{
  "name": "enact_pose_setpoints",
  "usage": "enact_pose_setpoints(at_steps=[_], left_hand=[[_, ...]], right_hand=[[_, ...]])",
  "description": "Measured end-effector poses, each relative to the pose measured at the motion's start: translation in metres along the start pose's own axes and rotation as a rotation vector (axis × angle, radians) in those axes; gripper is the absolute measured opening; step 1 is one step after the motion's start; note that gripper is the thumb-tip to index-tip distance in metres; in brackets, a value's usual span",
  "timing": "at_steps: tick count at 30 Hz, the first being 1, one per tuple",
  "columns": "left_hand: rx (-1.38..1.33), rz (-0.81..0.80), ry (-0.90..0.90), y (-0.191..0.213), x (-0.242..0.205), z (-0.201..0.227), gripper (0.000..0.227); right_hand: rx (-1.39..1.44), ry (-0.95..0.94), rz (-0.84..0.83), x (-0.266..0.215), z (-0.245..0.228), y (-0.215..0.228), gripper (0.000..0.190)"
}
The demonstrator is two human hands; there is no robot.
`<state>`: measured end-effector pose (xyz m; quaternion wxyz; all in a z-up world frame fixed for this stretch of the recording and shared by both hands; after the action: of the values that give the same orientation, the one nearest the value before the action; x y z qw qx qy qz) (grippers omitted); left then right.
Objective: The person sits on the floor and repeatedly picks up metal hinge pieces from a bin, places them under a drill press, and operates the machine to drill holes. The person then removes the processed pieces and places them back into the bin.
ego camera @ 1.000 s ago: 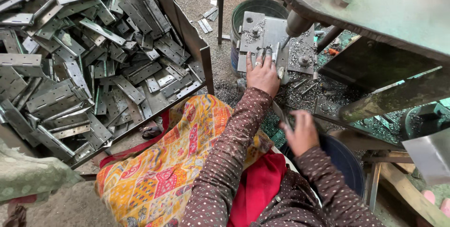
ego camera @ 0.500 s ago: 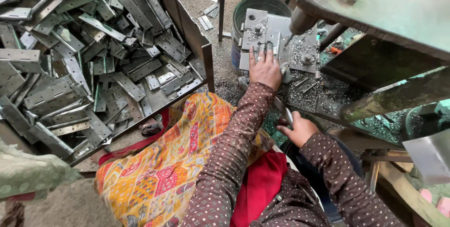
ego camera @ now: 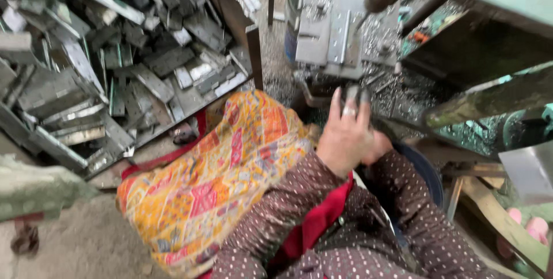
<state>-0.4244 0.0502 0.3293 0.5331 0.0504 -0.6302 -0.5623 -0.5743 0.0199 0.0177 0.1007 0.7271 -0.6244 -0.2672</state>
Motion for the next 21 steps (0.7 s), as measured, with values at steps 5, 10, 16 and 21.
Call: enact_pose_setpoints(at_steps=[5, 10, 16, 21], left_hand=[[0.029, -0.053, -0.101, 0.006, -0.013, 0.005, 0.038], [0.017, -0.102, -0.123, 0.012, -0.027, 0.012, 0.036], [-0.013, -0.067, -0.214, 0.039, -0.035, 0.02, 0.032], [-0.043, -0.121, -0.189, 0.038, -0.047, 0.024, 0.031]], right_hand=[[-0.65, 0.17, -0.042, -0.017, -0.069, 0.014, 0.038], [-0.665, 0.301, 0.145, -0.048, -0.135, 0.051, 0.032], [-0.273, 0.337, 0.329, -0.065, -0.186, 0.079, 0.029], [0.007, 0.405, 0.421, -0.1, -0.25, 0.109, 0.023]])
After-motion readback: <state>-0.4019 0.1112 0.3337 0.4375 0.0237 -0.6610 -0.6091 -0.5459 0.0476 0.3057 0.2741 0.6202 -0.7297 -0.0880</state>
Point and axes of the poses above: each hand's wrist, its own x-axis towards the middle knuckle, its own y-axis out of the back of the hand, z = x × y, the point moved 10 cm from there along x, towards the middle knuckle, and after that the axes turned 4 degrees about x, right-handed, at the moved point
